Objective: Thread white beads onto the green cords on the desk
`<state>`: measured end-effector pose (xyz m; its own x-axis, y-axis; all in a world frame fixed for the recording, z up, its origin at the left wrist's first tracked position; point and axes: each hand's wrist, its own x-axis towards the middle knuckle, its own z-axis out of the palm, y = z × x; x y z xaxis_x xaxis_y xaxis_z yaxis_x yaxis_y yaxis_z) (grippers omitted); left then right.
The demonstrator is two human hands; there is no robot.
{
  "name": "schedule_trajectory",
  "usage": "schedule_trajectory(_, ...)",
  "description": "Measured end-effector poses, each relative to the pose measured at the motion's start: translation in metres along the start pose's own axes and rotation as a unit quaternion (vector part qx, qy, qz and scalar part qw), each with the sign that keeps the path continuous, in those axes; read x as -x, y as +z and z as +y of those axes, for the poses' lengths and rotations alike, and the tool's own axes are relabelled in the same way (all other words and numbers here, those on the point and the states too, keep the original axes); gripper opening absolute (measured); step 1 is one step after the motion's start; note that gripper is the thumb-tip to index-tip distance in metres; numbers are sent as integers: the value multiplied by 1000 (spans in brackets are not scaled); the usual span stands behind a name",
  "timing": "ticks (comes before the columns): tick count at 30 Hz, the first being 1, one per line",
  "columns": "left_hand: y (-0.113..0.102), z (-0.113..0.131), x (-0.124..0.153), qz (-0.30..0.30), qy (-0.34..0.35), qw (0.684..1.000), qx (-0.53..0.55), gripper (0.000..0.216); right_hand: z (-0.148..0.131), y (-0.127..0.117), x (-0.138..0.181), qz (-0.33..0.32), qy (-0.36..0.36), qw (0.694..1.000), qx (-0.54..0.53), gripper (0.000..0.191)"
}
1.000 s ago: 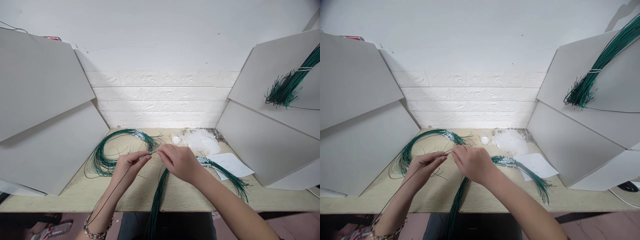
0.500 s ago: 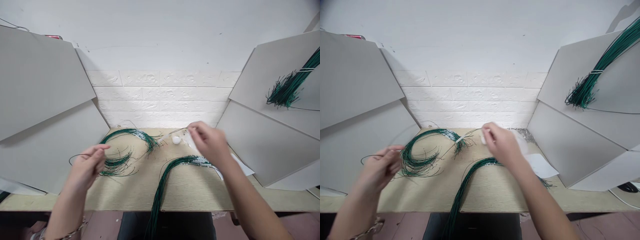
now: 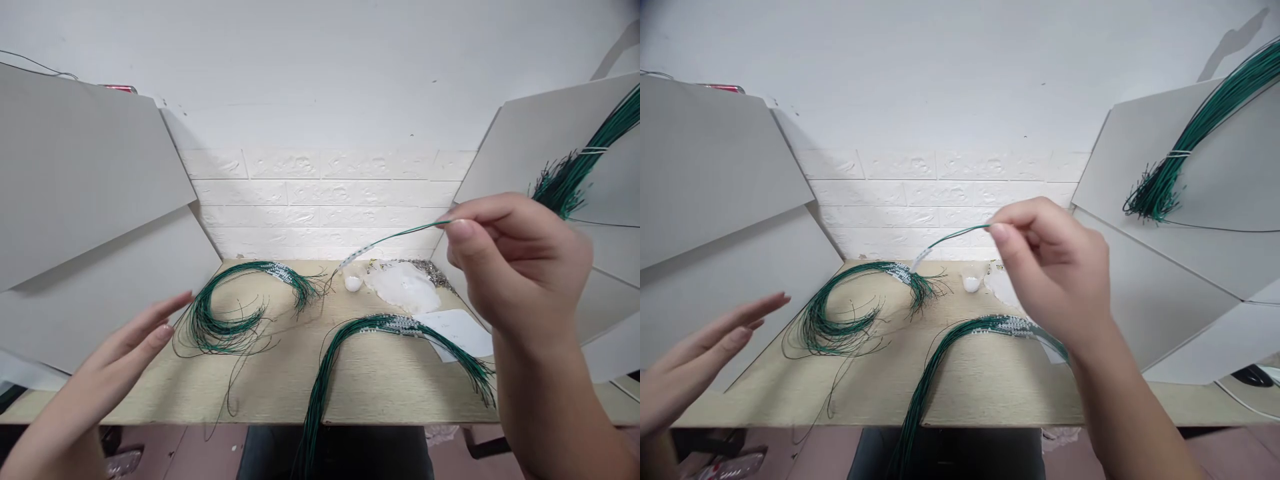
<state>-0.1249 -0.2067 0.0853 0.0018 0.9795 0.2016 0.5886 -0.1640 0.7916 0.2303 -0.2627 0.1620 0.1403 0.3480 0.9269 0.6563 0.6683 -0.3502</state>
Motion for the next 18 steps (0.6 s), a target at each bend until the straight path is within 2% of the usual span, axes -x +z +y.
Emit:
schedule_trajectory(1,8,13,2,15,42,998,38,54,-8,4,-2,-17,-11,1000,9,11)
schedule_trajectory(2,18,27,5,3,89,992,92,56,-15,7,-4,-37,-24,999,21,11)
schedule_trajectory(4,40,57,12,-64,171,969,166,62,-28,15,-10,-77,-61,994,53,12)
schedule_trajectory(5,52,71,16,-101,184,960,185,65,-32,19,-14,-89,-82,990,76,12)
schedule_trajectory(7,70,92,21,-164,148,949,224,61,-38,24,-23,-80,-118,982,127,12)
schedule_trajectory(9,79,100,24,-209,103,937,260,43,-34,24,-35,-44,-132,976,168,15)
schedule_trajectory(11,78,95,23,-210,67,930,295,31,-19,18,-50,-7,-124,972,198,17)
schedule_trajectory(14,59,72,14,-200,12,931,306,32,24,2,-72,18,-92,957,273,18)
schedule_trajectory(16,41,52,5,-207,-18,942,265,34,60,-5,-81,18,-49,940,337,23)
schedule_trajectory(18,25,30,-5,-195,-29,962,190,33,92,-5,-81,13,35,916,399,26)
